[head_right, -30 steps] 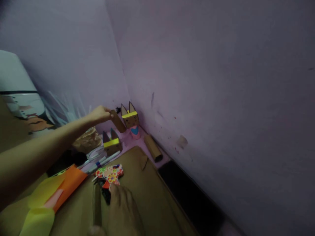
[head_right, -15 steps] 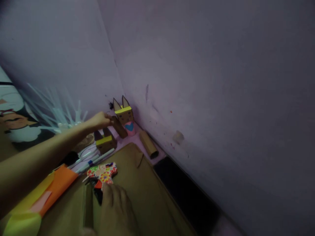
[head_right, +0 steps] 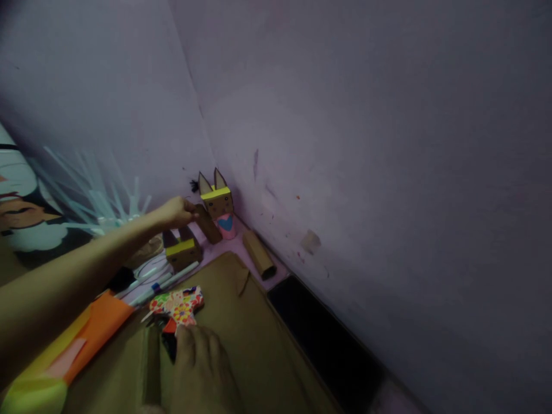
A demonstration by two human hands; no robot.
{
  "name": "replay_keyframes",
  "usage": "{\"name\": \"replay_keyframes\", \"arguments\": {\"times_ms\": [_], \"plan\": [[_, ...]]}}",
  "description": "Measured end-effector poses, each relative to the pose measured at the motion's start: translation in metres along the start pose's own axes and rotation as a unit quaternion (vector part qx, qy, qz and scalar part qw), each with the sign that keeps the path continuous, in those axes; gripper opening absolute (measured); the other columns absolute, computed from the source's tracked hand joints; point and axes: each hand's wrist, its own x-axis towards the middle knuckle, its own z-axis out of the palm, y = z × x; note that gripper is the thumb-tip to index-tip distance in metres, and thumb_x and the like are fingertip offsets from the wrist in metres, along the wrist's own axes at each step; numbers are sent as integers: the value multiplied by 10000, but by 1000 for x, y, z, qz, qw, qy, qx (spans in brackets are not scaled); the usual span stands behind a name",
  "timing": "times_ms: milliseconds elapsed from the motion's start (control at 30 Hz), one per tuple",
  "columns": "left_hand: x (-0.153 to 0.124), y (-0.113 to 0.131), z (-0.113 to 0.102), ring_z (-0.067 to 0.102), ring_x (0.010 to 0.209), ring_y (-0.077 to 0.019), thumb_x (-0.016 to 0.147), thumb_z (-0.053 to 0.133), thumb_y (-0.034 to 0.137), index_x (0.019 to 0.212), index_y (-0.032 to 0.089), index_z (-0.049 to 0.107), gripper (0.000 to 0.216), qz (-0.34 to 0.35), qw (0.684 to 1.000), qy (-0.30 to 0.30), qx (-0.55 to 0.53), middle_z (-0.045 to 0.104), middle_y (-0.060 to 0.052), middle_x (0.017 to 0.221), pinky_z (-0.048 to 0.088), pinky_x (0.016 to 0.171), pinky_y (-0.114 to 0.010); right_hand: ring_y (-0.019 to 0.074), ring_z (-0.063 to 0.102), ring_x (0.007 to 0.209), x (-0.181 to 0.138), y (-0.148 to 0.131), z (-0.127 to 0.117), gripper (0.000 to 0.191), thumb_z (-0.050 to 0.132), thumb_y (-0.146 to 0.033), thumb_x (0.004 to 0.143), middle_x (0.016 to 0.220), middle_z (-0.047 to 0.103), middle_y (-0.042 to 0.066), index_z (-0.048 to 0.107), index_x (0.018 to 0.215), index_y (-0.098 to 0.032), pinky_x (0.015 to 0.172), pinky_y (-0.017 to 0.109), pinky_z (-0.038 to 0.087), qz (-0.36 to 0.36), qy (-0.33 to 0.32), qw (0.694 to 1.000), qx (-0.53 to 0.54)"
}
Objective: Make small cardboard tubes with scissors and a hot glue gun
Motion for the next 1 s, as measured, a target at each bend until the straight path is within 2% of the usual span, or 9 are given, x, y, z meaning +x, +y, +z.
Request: {"name": "replay_keyframes", "arguments": {"times_ms": [200, 367, 500, 600, 700, 767, 867, 933, 1000], "plan": [[-4, 2, -2, 589, 596, -196, 717, 523, 239, 661, 161, 635, 148, -16, 1000, -4, 15, 569, -35, 567, 384, 495, -261, 315, 419, 1243, -4, 5, -3, 723, 671, -221, 680, 1366, 465, 148, 407, 1346, -128, 1046, 428, 354, -22, -13, 1000, 12], [-8, 9, -3, 628, 752, -207, 775, 556, 272, 817, 151, 649, 159, -38, 999, -1, 25, 644, -62, 715, 454, 608, -282, 279, 395, 1270, -13, 10, -10, 647, 562, -218, 763, 1385, 434, 147, 353, 1368, -131, 1040, 429, 356, -51, 48, 997, 41], [-11, 13, -2, 618, 799, -175, 842, 552, 339, 964, 138, 607, 241, -51, 998, -12, 24, 646, -54, 902, 501, 700, -347, 247, 465, 1230, -18, 14, -38, 499, 464, -252, 853, 1349, 489, 112, 383, 1343, -203, 965, 401, 437, -43, 92, 995, 4], [-13, 15, -1, 617, 829, -173, 861, 544, 339, 998, 142, 594, 245, -53, 998, -28, 18, 635, -51, 958, 511, 732, -364, 235, 561, 1106, -13, 7, -66, 364, 469, -233, 842, 1208, 597, 105, 533, 1199, -193, 899, 380, 471, -69, 115, 989, -62], [-15, 16, -2, 610, 883, -186, 865, 546, 321, 1052, 148, 576, 257, -51, 998, -32, 11, 617, -62, 1026, 512, 757, -377, 193, 636, 870, 4, -15, -85, 237, 466, -151, 813, 957, 683, 60, 660, 940, -203, 756, 321, 498, -105, 88, 985, -107], [-16, 17, -3, 603, 912, -194, 865, 547, 313, 1079, 153, 565, 268, -50, 998, -32, 8, 605, -67, 1064, 511, 771, -387, 188, 633, 840, 18, -32, -87, 222, 486, -118, 797, 896, 692, 52, 679, 874, -197, 734, 299, 482, -114, 62, 981, -146], [-16, 16, -4, 597, 933, -200, 864, 549, 310, 1095, 159, 559, 276, -51, 998, -35, 6, 594, -71, 1092, 508, 781, -394, 237, 659, 766, 34, -49, -76, 201, 509, -149, 796, 777, 713, 85, 702, 747, -178, 634, 308, 460, -47, 1, 962, -267], [-15, 14, -4, 595, 942, -202, 862, 552, 308, 1098, 163, 558, 277, -53, 998, -37, 5, 590, -71, 1100, 507, 785, -394, 280, 678, 702, 39, -51, -63, 206, 551, -259, 793, 711, 721, 117, 713, 699, -174, 559, 316, 438, 13, -43, 943, -330], [-15, 12, -4, 591, 953, -205, 862, 551, 308, 1105, 164, 555, 282, -53, 998, -35, 4, 586, -73, 1111, 505, 792, -399, 306, 690, 694, 39, -46, -48, 202, 611, -339, 751, 721, 730, 138, 725, 728, -174, 525, 310, 423, 40, -62, 932, -354]]}}
